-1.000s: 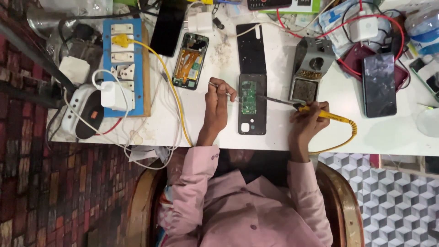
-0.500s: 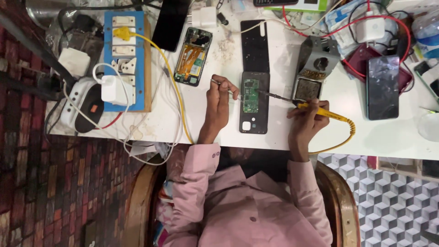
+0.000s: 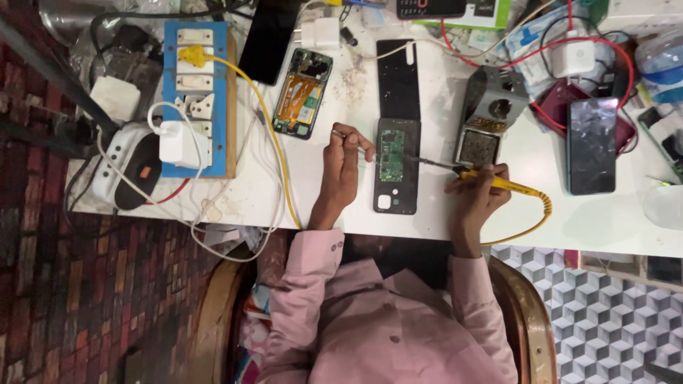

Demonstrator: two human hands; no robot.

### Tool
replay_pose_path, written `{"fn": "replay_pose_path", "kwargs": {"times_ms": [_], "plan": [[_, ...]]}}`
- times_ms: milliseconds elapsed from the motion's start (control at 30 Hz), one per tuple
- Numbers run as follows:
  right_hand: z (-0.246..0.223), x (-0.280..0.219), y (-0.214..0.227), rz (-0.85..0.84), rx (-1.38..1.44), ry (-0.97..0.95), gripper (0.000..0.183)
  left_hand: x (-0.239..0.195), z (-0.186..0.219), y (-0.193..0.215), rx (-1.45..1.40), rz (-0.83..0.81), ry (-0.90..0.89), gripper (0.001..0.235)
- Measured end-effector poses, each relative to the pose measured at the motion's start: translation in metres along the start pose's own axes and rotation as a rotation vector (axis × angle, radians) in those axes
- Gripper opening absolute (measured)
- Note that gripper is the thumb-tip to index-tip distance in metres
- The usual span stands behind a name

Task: The person uses a soldering iron and a small tool to work on a disassembled mobile phone circuit board. They repeatedly apply heat and manipulate components on the board while seated at a cluttered workbench.

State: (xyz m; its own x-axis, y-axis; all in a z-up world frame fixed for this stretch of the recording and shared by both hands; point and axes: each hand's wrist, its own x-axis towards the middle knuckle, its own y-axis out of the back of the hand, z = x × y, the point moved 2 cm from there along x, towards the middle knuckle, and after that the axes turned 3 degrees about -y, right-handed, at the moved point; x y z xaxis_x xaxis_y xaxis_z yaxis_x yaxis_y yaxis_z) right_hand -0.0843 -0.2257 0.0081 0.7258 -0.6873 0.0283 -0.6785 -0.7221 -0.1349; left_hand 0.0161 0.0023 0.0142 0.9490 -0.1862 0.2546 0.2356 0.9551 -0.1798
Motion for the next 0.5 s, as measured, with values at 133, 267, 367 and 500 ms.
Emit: {"fn": "replay_pose_path", "kwargs": {"times_ms": [133,267,367,500], "plan": [[-0.0046,0.0021,-0.0044,0.021,-0.020,0.014,0.027,0.0028,0.0005,0.0008,0.032,0.002,0.000,0.034],[-0.0038,0.0022,-0.0048,0.020,0.022,0.001,0.027,0.0022,-0.0013,0.0004,0.028,-0.003,0.000,0.034],[-0.0014,0.0009,-0.0045,0.022,0.051,-0.009,0.027,0.0020,-0.0018,0.0013,0.009,-0.011,-0.011,0.034],[-0.0021,0.0020,-0.0028,0.003,0.046,0.007,0.027,0.0029,-0.0002,0.0003,0.030,-0.014,-0.013,0.035]]}}
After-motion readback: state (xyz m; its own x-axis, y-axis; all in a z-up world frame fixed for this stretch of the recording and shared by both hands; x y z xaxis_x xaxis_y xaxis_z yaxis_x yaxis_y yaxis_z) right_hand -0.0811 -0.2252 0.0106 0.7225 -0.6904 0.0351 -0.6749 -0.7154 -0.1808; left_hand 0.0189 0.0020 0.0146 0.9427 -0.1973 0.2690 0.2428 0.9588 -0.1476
